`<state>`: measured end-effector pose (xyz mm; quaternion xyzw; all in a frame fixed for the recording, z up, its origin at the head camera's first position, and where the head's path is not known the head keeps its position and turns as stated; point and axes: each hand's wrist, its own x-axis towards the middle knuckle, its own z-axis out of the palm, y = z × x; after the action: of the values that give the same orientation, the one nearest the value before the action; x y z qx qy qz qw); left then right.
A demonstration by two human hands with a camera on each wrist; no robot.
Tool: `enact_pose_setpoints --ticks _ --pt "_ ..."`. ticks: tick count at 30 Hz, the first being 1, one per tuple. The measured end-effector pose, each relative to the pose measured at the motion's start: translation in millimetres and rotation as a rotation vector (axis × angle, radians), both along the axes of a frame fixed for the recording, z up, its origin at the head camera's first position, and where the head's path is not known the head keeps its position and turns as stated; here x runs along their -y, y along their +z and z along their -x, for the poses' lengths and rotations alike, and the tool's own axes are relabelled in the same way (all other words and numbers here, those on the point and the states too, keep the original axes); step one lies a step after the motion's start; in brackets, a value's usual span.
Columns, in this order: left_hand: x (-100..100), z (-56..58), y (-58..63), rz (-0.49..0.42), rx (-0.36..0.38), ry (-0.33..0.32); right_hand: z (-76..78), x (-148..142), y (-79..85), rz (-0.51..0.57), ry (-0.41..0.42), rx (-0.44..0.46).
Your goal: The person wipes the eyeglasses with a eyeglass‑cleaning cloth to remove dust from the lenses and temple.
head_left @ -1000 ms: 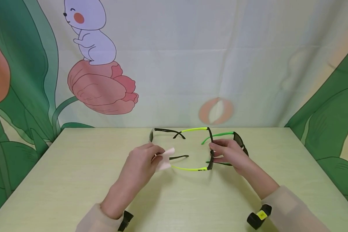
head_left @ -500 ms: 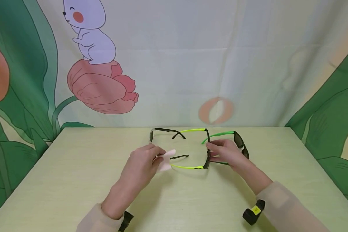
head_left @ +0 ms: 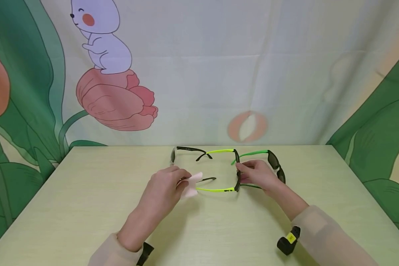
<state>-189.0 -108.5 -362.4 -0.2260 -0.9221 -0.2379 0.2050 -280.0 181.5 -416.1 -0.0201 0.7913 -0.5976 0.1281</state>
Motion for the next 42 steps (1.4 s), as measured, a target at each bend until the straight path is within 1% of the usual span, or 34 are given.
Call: enact_pose_setpoints --ticks 10,16,25,28,36,38,42 --pt "0 1.1 -0.2 0.007 -0.002 -0.006 3.7 1 -1.0 -0.050 -0.002 0.010" --pt "-1 0.0 0.0 0.005 0.016 -0.007 4.1 3 -0.4 -0.087 0.022 0.012" --pt "0 -0.7 -1.1 0.028 0.016 -0.006 2.0 5 1.1 -0.109 0.047 0.007" --pt "0 -1.0 -1.3 0.023 0.019 -0.005 1.6 6 1.7 -0.113 0.048 0.008" --pt "1 -0.9 -3.3 0.051 -0.011 -0.024 -1.8 5 1.3 -0.113 0.053 0.022" --pt "1 -0.9 -3.4 0.055 -0.013 -0.020 -3.0 5 1.6 -0.157 0.059 -0.002" --pt "1 -0.5 -3.0 0.057 -0.010 -0.012 -6.4 8 4.9 -0.318 0.050 -0.102"
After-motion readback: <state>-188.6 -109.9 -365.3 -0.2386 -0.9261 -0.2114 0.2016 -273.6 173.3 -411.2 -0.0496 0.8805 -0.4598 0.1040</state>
